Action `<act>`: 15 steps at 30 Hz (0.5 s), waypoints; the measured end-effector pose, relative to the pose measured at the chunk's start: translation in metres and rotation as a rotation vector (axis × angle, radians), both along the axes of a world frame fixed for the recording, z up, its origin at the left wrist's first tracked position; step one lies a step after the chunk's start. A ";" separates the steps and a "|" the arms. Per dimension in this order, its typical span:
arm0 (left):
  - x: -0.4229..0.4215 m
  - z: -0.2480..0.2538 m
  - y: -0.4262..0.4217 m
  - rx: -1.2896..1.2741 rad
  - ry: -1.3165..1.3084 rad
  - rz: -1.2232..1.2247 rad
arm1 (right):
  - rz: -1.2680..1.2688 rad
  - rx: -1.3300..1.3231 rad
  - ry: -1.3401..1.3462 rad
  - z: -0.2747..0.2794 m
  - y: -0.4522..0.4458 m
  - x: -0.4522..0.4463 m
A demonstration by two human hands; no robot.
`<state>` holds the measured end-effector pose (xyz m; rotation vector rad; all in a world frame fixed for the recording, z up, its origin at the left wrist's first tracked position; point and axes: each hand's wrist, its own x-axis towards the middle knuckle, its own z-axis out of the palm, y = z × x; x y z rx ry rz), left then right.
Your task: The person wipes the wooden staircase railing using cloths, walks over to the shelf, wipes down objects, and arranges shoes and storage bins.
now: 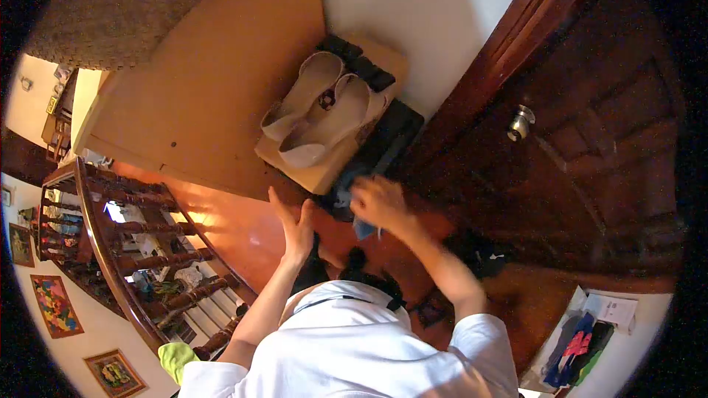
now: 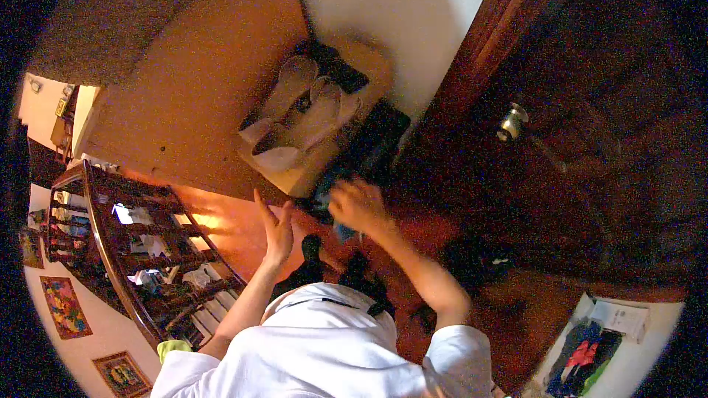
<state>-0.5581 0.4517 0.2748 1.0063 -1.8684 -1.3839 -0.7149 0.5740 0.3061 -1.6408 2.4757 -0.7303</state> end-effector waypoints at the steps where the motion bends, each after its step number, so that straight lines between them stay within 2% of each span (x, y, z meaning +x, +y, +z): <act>1: -0.001 -0.010 -0.001 -0.091 -0.055 -0.019 | -0.113 0.085 0.048 0.000 -0.004 -0.020; 2: -0.001 -0.006 -0.001 -0.089 -0.057 -0.015 | -0.224 0.169 0.096 -0.001 -0.009 -0.046; 4: -0.002 0.016 -0.002 -0.142 0.014 -0.094 | -0.376 0.028 0.371 -0.004 -0.006 -0.094; 5: -0.004 0.027 -0.004 -0.143 0.016 -0.088 | -0.419 -0.023 0.289 0.003 -0.005 -0.112; 7: -0.010 0.049 -0.015 0.218 0.353 -0.036 | -0.449 -0.084 0.209 0.020 -0.002 -0.131; 9: -0.014 0.063 -0.040 0.162 0.331 -0.066 | -0.598 -0.557 -0.832 0.034 -0.001 -0.137; 10: -0.016 0.067 -0.051 0.111 0.306 -0.111 | -0.583 -0.550 -0.833 0.037 -0.004 -0.134; 11: -0.019 0.069 -0.059 0.110 0.310 -0.097 | -0.669 -0.788 -0.935 0.040 -0.006 -0.128; 12: -0.022 0.072 -0.065 -0.006 0.303 -0.235 | -0.752 -1.030 -1.033 0.041 -0.006 -0.124; 13: -0.023 0.073 -0.068 -0.127 0.293 -0.375 | -0.706 -1.029 -0.883 0.035 -0.004 -0.123; 15: -0.023 0.058 -0.071 -0.099 0.331 -0.347 | -0.686 -1.065 -0.914 0.026 -0.008 -0.122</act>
